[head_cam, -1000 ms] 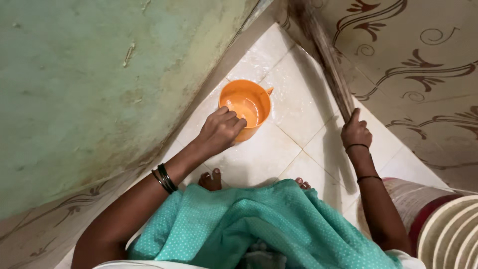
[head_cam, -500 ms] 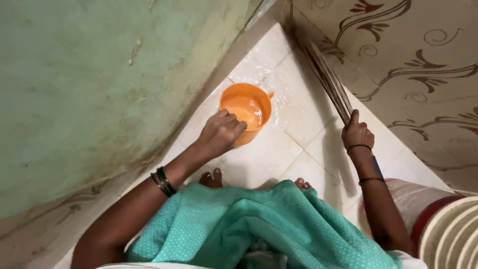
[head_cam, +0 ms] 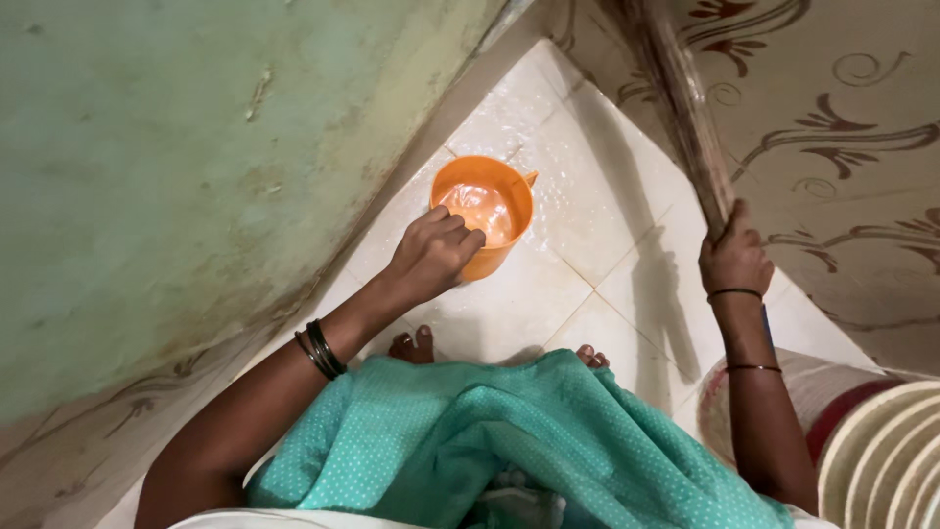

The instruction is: The person sweeps the floor with a broom, periodically pouring water from a mug onto the tiles and around a bucket to scrub and move debris toward a drain.

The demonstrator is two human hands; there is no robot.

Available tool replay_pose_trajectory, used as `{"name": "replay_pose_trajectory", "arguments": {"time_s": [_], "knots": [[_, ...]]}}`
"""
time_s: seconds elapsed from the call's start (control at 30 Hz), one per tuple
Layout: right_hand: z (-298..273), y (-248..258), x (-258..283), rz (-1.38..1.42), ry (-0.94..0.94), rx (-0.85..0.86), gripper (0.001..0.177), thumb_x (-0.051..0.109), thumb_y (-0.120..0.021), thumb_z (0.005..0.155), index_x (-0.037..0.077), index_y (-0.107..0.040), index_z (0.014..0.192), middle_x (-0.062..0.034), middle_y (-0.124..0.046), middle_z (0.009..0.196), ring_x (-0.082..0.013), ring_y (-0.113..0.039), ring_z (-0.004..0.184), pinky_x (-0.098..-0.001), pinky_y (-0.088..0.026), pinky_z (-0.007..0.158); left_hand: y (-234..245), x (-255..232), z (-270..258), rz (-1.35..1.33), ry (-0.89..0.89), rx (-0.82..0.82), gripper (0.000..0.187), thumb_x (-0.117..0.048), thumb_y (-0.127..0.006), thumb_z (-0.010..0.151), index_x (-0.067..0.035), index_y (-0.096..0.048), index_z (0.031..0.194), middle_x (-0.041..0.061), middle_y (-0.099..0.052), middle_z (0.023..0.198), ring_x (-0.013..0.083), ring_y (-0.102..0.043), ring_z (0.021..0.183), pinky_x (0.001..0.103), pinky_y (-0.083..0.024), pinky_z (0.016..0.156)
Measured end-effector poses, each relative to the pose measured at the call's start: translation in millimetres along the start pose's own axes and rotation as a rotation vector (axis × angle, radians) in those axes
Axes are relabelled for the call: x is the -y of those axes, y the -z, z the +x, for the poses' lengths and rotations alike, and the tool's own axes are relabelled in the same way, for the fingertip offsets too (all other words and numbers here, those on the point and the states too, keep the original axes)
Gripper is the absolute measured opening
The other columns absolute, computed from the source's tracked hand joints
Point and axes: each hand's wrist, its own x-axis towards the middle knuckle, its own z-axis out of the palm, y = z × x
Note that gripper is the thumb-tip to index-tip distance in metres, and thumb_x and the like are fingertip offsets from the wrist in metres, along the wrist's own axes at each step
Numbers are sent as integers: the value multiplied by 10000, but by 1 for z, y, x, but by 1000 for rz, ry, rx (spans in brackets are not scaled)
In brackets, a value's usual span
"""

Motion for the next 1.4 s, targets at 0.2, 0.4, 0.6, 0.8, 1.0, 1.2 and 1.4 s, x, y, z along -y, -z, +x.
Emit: {"name": "replay_pose_trajectory", "arguments": {"time_s": [0.2, 0.4, 0.6, 0.8, 1.0, 1.2, 1.4], "knots": [[18, -41, 4, -131, -17, 191, 553, 268, -506, 1004, 130, -411, 1531, -299, -680, 919, -466, -687, 727, -587, -560, 630, -4, -1, 5, -20, -13, -23, 198, 40, -697, 648, -42, -631, 816, 89, -581, 648, 258, -590, 658, 379, -447, 664], [-6, -26, 1, 21, 13, -3, 578, 295, -536, 1014, 113, -370, 1537, -282, -681, 914, -469, -684, 735, -589, -551, 627, -7, 2, 4, -30, -51, -36, 173, 26, -679, 679, -31, -625, 834, 90, -585, 671, 259, -603, 687, 383, -452, 681], [3, -51, 9, -88, -6, 154, 563, 277, -584, 1010, 131, -403, 1522, -273, -689, 889, -458, -691, 716, -577, -563, 628, -16, 1, 10, -26, -31, 2, 136, 38, -678, 687, -41, -598, 765, 98, -575, 640, 262, -588, 648, 378, -454, 669], [-4, -39, 3, 62, -19, 1, 627, 288, -592, 1006, 105, -379, 1567, -266, -691, 935, -469, -687, 749, -579, -560, 666, -17, 2, 9, -23, -54, -20, 152, 41, -668, 692, -32, -616, 814, 102, -583, 661, 261, -594, 683, 385, -456, 683], [11, -65, 8, -68, 16, 184, 620, 270, -561, 997, 124, -377, 1571, -293, -681, 937, -464, -694, 757, -578, -562, 673, -13, -2, 10, -6, -29, -13, 140, 19, -691, 683, -46, -618, 783, 111, -587, 652, 280, -575, 658, 386, -448, 660], [4, -58, -2, -25, -38, 46, 554, 294, -528, 1085, 112, -389, 1589, -264, -680, 985, -456, -690, 774, -574, -561, 675, -16, 1, 11, -49, -86, -17, 197, 16, -665, 657, -14, -636, 850, 84, -594, 670, 260, -611, 701, 383, -458, 686], [-14, -59, 0, -45, -26, 129, 618, 329, -585, 996, 147, -380, 1550, -267, -681, 937, -455, -687, 728, -580, -556, 649, -14, 2, 3, -33, -38, 10, 166, 40, -680, 673, -36, -615, 805, 97, -588, 657, 265, -608, 686, 388, -453, 683]]}}
